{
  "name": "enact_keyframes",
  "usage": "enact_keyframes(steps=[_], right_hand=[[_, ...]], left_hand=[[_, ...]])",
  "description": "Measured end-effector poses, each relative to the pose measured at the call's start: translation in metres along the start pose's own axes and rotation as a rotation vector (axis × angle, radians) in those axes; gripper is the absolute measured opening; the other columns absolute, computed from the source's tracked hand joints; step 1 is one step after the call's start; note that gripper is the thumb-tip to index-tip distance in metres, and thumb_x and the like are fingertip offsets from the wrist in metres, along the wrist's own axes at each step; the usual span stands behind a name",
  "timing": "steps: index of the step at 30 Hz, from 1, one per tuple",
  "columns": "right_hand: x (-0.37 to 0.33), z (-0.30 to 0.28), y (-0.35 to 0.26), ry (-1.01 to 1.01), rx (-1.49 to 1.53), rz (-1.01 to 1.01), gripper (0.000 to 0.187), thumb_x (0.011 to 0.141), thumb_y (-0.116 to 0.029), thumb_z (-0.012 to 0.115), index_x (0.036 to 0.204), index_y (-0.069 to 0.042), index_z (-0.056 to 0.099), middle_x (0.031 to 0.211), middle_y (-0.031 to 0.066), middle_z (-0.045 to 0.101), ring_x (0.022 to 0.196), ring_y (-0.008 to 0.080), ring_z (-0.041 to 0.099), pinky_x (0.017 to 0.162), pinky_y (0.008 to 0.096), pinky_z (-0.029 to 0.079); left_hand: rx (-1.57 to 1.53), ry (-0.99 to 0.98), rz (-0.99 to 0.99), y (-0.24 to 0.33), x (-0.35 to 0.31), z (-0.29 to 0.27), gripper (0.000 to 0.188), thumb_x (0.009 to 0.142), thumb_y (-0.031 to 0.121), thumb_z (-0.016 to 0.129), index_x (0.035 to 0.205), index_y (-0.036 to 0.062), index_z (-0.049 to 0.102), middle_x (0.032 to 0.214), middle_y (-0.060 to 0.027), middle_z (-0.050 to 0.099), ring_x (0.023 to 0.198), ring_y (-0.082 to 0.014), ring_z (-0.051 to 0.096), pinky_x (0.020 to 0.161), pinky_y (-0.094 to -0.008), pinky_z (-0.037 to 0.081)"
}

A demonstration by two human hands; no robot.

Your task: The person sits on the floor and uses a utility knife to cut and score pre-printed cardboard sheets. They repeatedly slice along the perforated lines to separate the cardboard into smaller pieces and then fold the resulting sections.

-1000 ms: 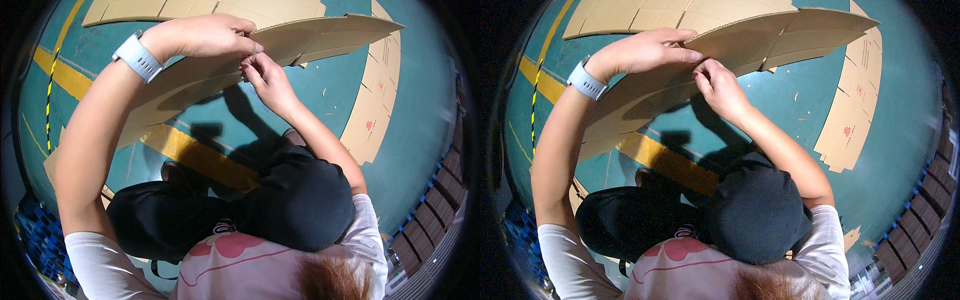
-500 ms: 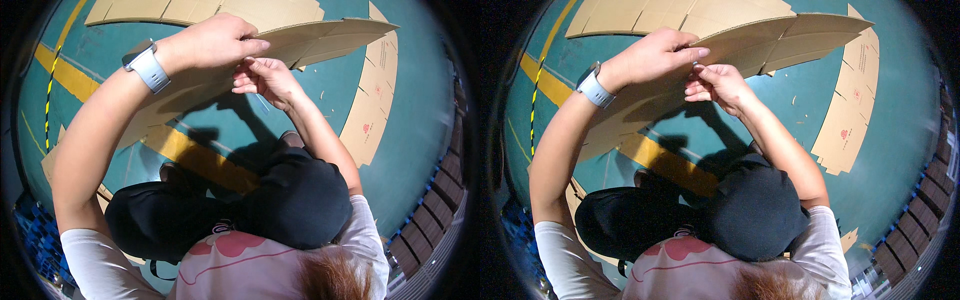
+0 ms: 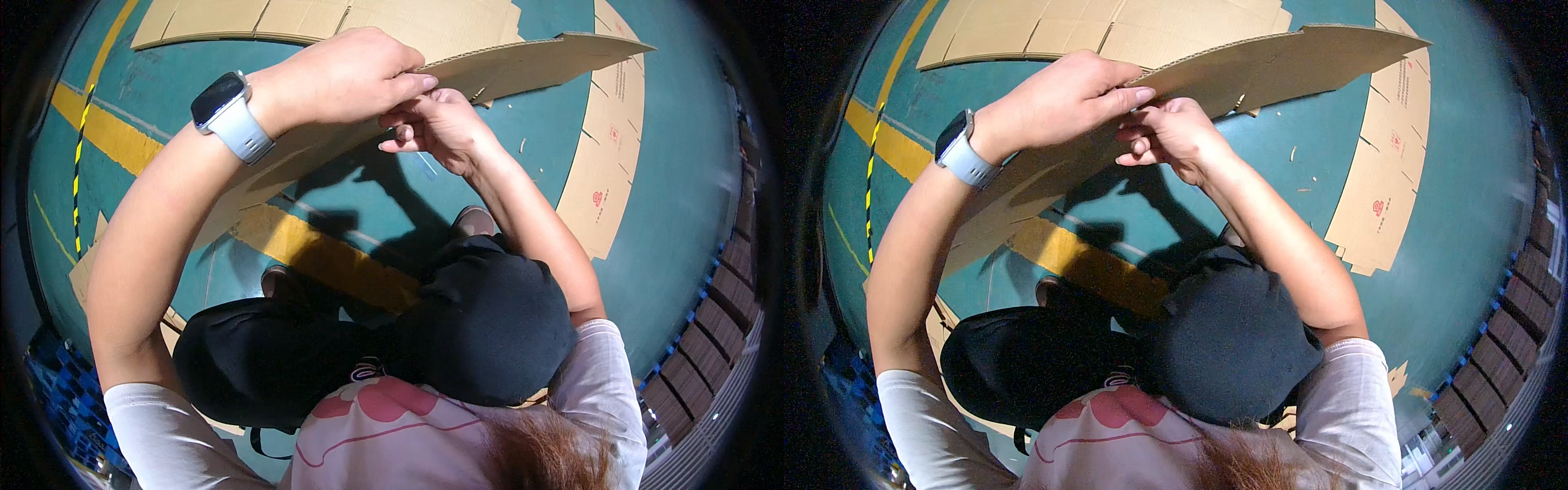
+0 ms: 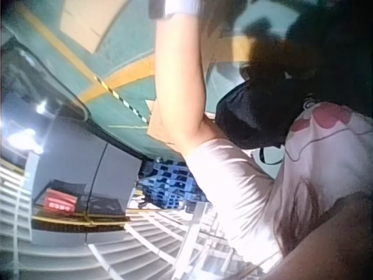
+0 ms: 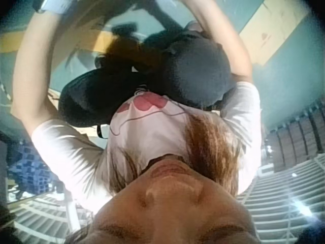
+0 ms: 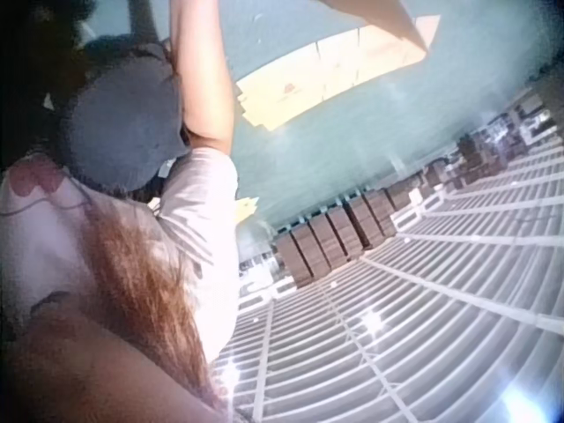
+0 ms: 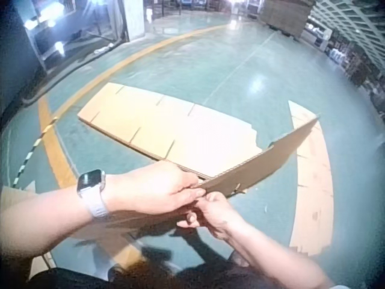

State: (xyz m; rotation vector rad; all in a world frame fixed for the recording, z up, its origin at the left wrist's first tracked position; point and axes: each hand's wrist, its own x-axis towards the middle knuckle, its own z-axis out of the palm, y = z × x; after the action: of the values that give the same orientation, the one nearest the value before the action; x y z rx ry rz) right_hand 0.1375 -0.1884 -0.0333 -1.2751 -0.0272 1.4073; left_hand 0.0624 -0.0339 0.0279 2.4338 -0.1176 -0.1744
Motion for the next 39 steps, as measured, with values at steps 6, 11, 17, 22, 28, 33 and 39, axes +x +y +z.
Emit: enact_keyframes(steps=[6, 11, 17, 22, 28, 33, 39], right_hand=[[0.001, 0.003, 0.0, 0.035, -0.056, -0.02, 0.022, 0.095, -0.012, 0.048, 0.091, 0.008, 0.056, 0.076, 0.0135, 0.061, 0.058, 0.0132, 0.059, 0.068, 0.0371, 0.06], [0.004, 0.009, 0.002, 0.12, -0.177, -0.147, 0.018, 0.093, -0.005, 0.047, 0.084, 0.007, 0.058, 0.067, 0.0099, 0.06, 0.052, 0.0128, 0.056, 0.061, 0.0339, 0.059], [0.014, 0.009, 0.013, 0.15, -0.297, -0.319, 0.017, 0.089, -0.001, 0.051, 0.077, 0.008, 0.06, 0.065, 0.0127, 0.061, 0.051, 0.0153, 0.056, 0.054, 0.0312, 0.053], [0.007, 0.011, 0.011, 0.189, -0.317, -0.338, 0.019, 0.088, -0.001, 0.051, 0.073, 0.007, 0.06, 0.063, 0.0111, 0.061, 0.052, 0.0153, 0.056, 0.054, 0.0295, 0.049], [0.028, 0.007, 0.031, 0.484, -0.825, -0.84, 0.016, 0.077, -0.017, 0.061, 0.075, -0.001, 0.061, 0.072, 0.0166, 0.062, 0.068, 0.0387, 0.059, 0.065, 0.0444, 0.049], [0.011, -0.003, 0.039, 0.06, -1.303, -0.976, 0.023, 0.082, -0.027, 0.062, 0.074, -0.006, 0.058, 0.073, 0.0123, 0.061, 0.074, 0.0339, 0.061, 0.062, 0.0443, 0.048], [0.025, -0.131, 0.142, 0.311, -1.646, -0.465, 0.029, 0.079, -0.03, 0.067, 0.09, -0.005, 0.056, 0.089, 0.0132, 0.057, 0.086, 0.0334, 0.058, 0.072, 0.0429, 0.048]], left_hand=[[0.07, 0.026, 0.05, 0.003, 0.001, 0.001, 0.033, 0.094, 0.029, 0.048, 0.084, -0.0006, 0.06, 0.068, -0.0213, 0.059, 0.064, -0.0363, 0.058, 0.061, -0.0427, 0.046], [0.084, 0.053, 0.039, 0.001, 0.004, 0.006, 0.033, 0.094, 0.028, 0.048, 0.085, -0.0001, 0.061, 0.069, -0.0212, 0.059, 0.065, -0.0363, 0.059, 0.062, -0.0431, 0.047], [0.133, 0.06, 0.046, 0.002, 0.004, 0.002, 0.032, 0.094, 0.028, 0.047, 0.085, -0.0002, 0.061, 0.07, -0.0213, 0.059, 0.066, -0.0366, 0.059, 0.062, -0.0428, 0.047], [0.099, 0.064, 0.048, 0.003, 0.005, 0.005, 0.032, 0.094, 0.027, 0.047, 0.085, -0.001, 0.059, 0.07, -0.0217, 0.059, 0.066, -0.0372, 0.058, 0.061, -0.0423, 0.046], [0.066, 0.092, -0.006, -0.009, 0.014, -0.002, 0.032, 0.094, 0.027, 0.048, 0.093, -0.0022, 0.06, 0.079, -0.0244, 0.06, 0.076, -0.0393, 0.058, 0.067, -0.043, 0.046], [0.044, 0.095, -0.171, -0.028, 0.008, -0.016, 0.04, 0.095, 0.036, 0.049, 0.095, -0.0024, 0.063, 0.071, -0.0193, 0.057, 0.064, -0.0268, 0.055, 0.063, -0.0363, 0.045], [-0.028, -0.002, -0.397, -0.033, -0.016, -0.041, 0.046, 0.092, 0.046, 0.053, 0.094, 0.0002, 0.061, 0.072, -0.0033, 0.05, 0.068, -0.0129, 0.045, 0.063, -0.0288, 0.041]])
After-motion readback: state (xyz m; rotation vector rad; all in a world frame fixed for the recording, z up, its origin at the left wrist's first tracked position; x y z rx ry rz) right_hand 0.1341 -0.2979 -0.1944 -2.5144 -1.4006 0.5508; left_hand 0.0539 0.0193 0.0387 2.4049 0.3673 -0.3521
